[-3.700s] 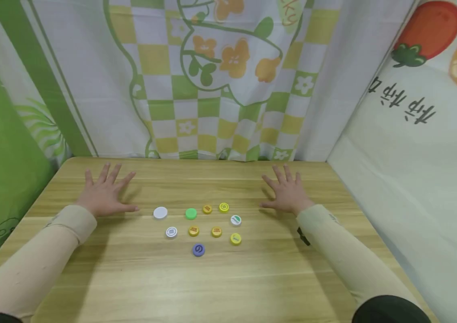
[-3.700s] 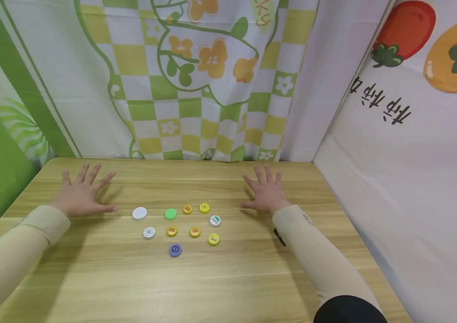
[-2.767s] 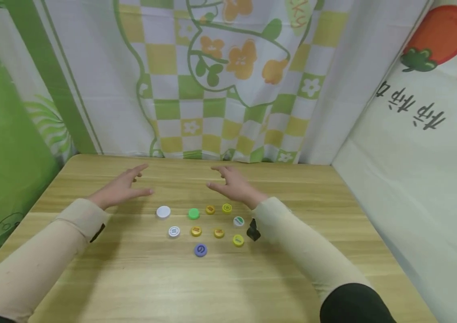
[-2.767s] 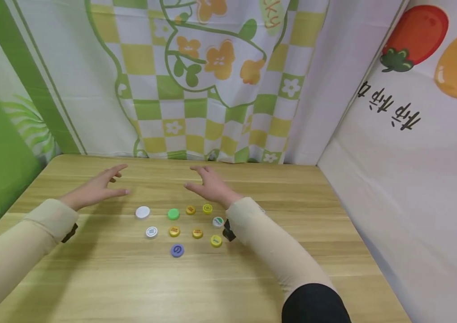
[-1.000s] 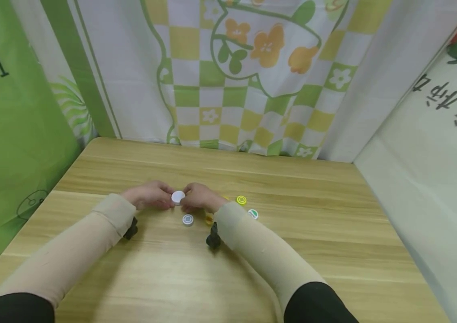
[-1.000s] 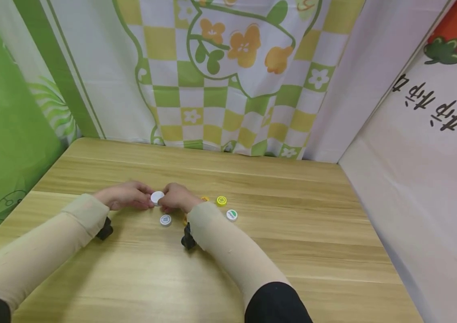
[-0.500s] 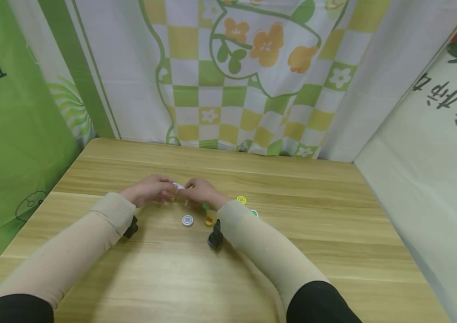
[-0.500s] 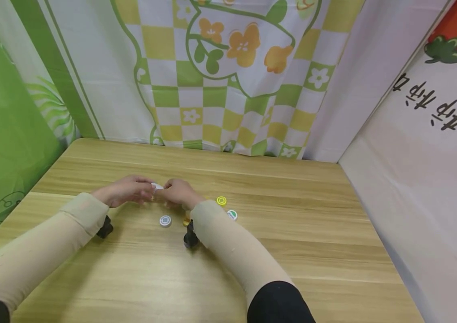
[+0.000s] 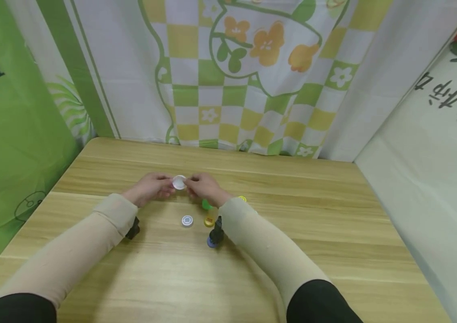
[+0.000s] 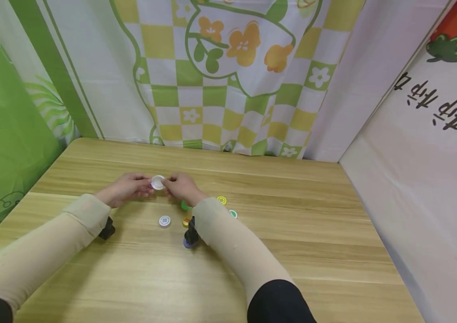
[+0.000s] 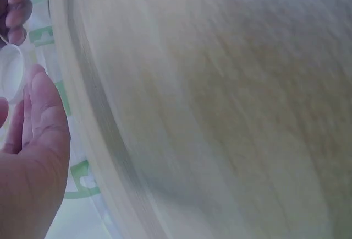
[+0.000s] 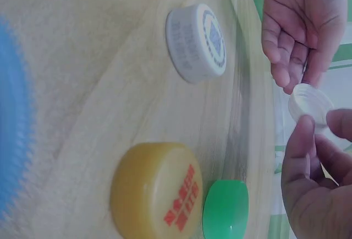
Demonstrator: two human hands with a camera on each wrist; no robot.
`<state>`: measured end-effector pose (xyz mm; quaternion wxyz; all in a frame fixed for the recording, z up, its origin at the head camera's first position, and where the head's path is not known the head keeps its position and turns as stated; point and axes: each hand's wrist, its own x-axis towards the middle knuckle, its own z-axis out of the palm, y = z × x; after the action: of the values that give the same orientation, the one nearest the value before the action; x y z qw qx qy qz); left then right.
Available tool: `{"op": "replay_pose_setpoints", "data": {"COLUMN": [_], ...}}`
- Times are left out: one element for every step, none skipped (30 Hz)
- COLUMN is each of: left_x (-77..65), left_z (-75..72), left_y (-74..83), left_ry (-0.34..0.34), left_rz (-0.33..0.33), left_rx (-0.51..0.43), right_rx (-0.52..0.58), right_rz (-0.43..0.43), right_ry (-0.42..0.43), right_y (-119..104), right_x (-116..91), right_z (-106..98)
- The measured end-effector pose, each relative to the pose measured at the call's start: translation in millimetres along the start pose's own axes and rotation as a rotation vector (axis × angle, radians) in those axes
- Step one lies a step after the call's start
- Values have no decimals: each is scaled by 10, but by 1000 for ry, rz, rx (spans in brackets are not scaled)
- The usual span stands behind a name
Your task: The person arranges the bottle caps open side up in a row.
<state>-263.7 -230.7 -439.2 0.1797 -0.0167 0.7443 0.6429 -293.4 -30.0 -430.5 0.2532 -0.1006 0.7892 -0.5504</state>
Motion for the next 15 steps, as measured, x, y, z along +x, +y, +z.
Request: {"op": "replay_pose_setpoints", "data": {"left_x": [2,6,11,14,20,30,34,39,46,51,63,72,82,90,98], "left_z": [5,9,14,19,24,26,28,31,34,34,38,43,48,56,61], "left_y": [4,7,10,16,21,22,23,22,23,26,27,30,33,39,43], "left_ry": [14,25,35,44,53,63,72,78,86,94,103,111,121,129,138], "left_rz": [3,8,12,15,18,19,22,26,27,28,29,29,28,24,21], "left_rx": [-3,-2,2,5,5,8,11,14,17,21,22,25,24,24,27], "right_rx": [-12,-22,-34,-34,-36,-32,-28,-20,-13,-8,-6,-5,-5,-7,-11], "right_rz": [-6,-7,-9,-9,-10,-11,-12,-14,-16,-16,-19,-20,-22,-21,-19], "right_ry": [22,38,51,62,71,76,81,85,88,92,94,95,95,92,90], "right_y": [-8,-15,-22,-26,-29,-30,-28,-26,-23,-19,-14,-11,-3,2,2], "right_x": [2,5,5,8,12,15,21,25,32,38,48,58,73,86,95], "right_z": [2,5,7,8,9,8,9,9,8,6,3,0,-2,-6,-6]}}
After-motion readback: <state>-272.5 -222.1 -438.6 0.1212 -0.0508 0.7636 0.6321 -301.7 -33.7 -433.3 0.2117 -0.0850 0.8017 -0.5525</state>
